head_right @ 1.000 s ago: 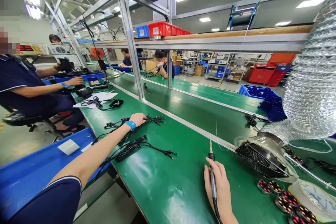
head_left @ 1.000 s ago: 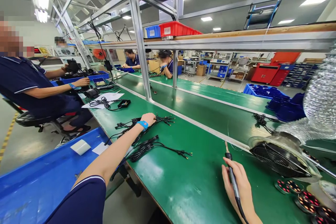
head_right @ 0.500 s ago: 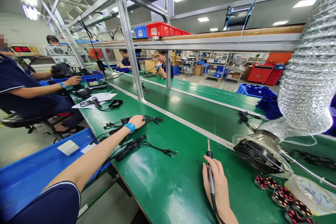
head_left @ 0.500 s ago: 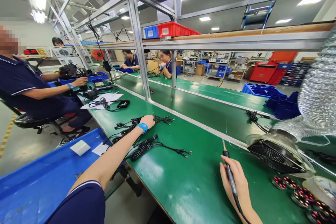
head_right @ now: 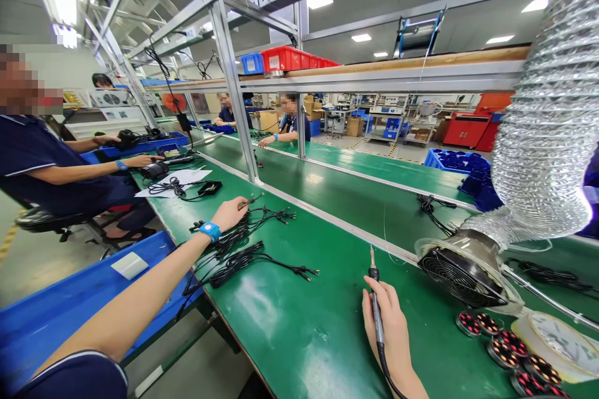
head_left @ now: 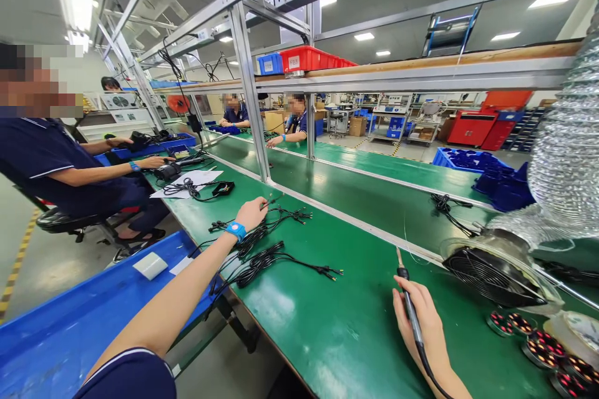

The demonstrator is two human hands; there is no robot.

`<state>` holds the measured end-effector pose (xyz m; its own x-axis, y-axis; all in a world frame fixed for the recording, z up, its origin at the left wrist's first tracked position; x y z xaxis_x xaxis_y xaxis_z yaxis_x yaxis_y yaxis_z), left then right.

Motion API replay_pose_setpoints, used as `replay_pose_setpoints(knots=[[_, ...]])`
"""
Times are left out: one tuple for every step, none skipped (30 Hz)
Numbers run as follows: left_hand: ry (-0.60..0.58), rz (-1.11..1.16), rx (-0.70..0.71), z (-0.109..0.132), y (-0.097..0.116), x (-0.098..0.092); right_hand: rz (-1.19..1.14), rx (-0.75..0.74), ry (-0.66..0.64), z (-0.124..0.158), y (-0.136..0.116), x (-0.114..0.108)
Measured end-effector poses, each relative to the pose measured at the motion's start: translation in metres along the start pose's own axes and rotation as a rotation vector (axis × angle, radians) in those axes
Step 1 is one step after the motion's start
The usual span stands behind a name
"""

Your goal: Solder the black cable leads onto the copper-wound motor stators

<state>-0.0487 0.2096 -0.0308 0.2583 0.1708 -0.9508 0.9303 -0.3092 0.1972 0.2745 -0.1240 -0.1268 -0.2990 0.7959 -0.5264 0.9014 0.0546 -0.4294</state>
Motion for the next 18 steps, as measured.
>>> replay_pose_setpoints(knots=[[0.037, 0.01, -0.008, 0.003, -0.005, -0.01, -0.003, 0.004, 0.0, 0.0, -0.001, -0.001], [0.08, 0.018, -0.024, 0.005, -0.01, -0.02, -0.007, 0.006, 0.002, -0.001, -0.002, -0.001], [0.129, 0.025, -0.052, 0.007, -0.017, -0.031, -0.012, 0.008, 0.006, -0.001, -0.003, -0.002], [0.182, 0.03, -0.088, 0.01, -0.024, -0.043, -0.015, 0.012, 0.008, -0.001, -0.003, -0.002], [0.236, 0.033, -0.125, 0.013, -0.032, -0.055, -0.015, 0.016, 0.011, -0.001, -0.004, -0.003], [0.288, 0.032, -0.158, 0.016, -0.039, -0.067, -0.014, 0.018, 0.01, -0.002, -0.005, -0.003], [0.335, 0.026, -0.184, 0.02, -0.045, -0.08, -0.011, 0.02, 0.008, -0.002, -0.005, -0.003], [0.374, 0.014, -0.198, 0.023, -0.049, -0.092, -0.009, 0.022, 0.006, -0.002, -0.005, -0.003], [0.403, -0.004, -0.201, 0.026, -0.051, -0.104, -0.008, 0.022, 0.01, -0.002, -0.005, -0.003], [0.427, -0.024, -0.197, 0.029, -0.051, -0.115, -0.009, 0.021, 0.014, -0.002, -0.005, -0.004], [0.444, -0.044, -0.192, 0.032, -0.049, -0.124, -0.011, 0.02, 0.019, -0.002, -0.005, -0.004], [0.45, -0.063, -0.181, 0.035, -0.044, -0.132, -0.013, 0.021, 0.023, -0.002, -0.005, -0.004], [0.444, -0.079, -0.16, 0.037, -0.037, -0.137, -0.015, 0.02, 0.027, -0.003, -0.005, -0.005], [0.43, -0.092, -0.134, 0.039, -0.028, -0.139, -0.016, 0.015, 0.028, -0.003, -0.006, -0.005], [0.409, -0.104, -0.101, 0.04, -0.017, -0.137, -0.017, 0.008, 0.029, -0.004, -0.007, -0.006], [0.383, -0.114, -0.063, 0.041, -0.004, -0.132, -0.016, 0.002, 0.029, -0.004, -0.008, -0.006], [0.359, -0.126, -0.025, 0.04, 0.01, -0.123, -0.013, -0.004, 0.032, -0.005, -0.009, -0.006], [0.322, -0.143, 0.011, 0.038, 0.024, -0.111, -0.011, -0.009, 0.037, -0.005, -0.01, -0.007]])
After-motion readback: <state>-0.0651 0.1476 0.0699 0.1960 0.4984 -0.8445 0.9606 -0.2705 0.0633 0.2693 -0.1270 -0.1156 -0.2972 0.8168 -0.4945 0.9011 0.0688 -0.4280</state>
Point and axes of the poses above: each hand's wrist, its own z-axis away from the middle knuckle, its own x-axis out of the palm, y = z × x, the point moved 5 cm from there along -z, towards the middle knuckle, and after that the axes turned 1 degree about z, right-handed, at the moved point
